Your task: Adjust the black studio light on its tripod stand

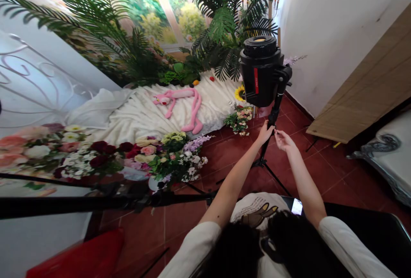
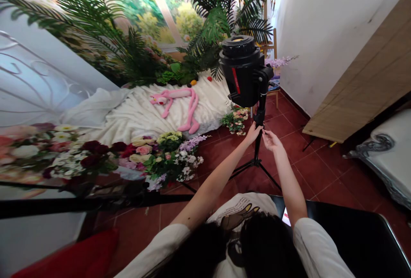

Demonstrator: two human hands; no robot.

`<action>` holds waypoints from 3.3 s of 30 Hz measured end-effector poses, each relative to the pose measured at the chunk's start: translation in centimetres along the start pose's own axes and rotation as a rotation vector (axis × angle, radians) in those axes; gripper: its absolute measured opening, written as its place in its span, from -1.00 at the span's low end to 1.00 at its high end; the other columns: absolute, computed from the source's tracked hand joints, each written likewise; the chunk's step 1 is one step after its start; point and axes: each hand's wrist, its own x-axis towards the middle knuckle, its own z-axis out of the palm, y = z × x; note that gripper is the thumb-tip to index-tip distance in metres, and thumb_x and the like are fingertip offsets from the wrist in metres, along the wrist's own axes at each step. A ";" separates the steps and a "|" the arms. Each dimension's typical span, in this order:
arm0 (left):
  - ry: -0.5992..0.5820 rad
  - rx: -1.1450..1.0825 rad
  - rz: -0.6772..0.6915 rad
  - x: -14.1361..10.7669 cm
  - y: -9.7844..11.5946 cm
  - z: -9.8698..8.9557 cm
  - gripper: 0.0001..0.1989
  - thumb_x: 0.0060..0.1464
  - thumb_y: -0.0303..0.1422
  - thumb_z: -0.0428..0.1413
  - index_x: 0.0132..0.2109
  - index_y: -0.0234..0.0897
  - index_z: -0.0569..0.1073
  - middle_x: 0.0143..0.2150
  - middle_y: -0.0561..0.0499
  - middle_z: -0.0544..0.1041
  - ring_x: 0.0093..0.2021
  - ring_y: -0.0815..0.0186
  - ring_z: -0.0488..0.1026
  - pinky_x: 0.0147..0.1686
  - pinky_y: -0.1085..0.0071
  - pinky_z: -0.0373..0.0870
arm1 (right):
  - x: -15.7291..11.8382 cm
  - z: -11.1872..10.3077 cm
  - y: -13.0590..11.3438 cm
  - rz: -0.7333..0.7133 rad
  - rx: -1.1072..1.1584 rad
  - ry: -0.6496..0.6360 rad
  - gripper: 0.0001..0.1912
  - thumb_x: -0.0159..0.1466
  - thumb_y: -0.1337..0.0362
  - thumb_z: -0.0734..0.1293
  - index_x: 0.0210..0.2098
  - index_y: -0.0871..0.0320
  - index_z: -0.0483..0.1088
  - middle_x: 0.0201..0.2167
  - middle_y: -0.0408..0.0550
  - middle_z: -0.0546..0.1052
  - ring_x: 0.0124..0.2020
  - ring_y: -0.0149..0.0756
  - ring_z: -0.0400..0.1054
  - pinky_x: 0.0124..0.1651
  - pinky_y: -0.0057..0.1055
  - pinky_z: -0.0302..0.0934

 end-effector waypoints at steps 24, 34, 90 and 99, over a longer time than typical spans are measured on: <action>0.162 -0.344 -0.073 0.8 -0.7 0.3 -0.87 0.22 -0.32 -0.02 -0.16 -0.25 0.35 -0.14 0.00 0.52 -0.02 0.32 0.43 0.14 0.35 0.29 | 5.6 5.2 -0.6 -1.046 -1.133 -0.136 -0.66 -0.01 0.09 0.50 -0.37 0.12 0.38 -0.37 -0.08 0.55 -0.30 -0.23 0.45 -0.12 -0.27 0.36; 0.100 -0.221 -0.007 -0.6 0.1 -0.2 -0.68 0.10 -0.39 0.11 -0.02 -0.20 0.22 -0.02 0.01 0.44 0.00 0.38 0.43 0.06 0.40 0.33 | 3.5 7.6 -1.7 -0.954 -1.050 -0.269 -0.60 -0.07 0.17 0.59 -0.59 0.10 0.27 -0.69 -0.26 0.38 -0.62 -0.45 0.26 -0.47 -0.49 0.26; 0.030 -0.028 0.124 0.0 0.4 0.2 -0.48 0.10 0.14 0.05 -0.29 -0.28 0.46 -0.35 0.00 0.47 -0.34 0.36 0.36 -0.22 0.43 0.33 | -0.9 0.7 0.4 -0.178 -0.218 0.132 -0.90 0.32 0.43 0.22 -0.32 0.15 0.31 -0.61 -0.14 0.50 -0.60 -0.47 0.43 -0.41 -0.58 0.43; 0.012 0.016 0.131 0.2 0.3 0.0 -0.40 0.09 0.20 0.00 -0.29 -0.33 0.45 -0.38 0.00 0.46 -0.36 0.38 0.35 -0.25 0.45 0.33 | -0.3 -1.6 1.5 -0.795 -0.959 0.164 -0.73 0.21 0.10 0.41 -0.24 0.11 0.34 -0.44 -0.13 0.56 -0.43 -0.34 0.48 -0.30 -0.40 0.40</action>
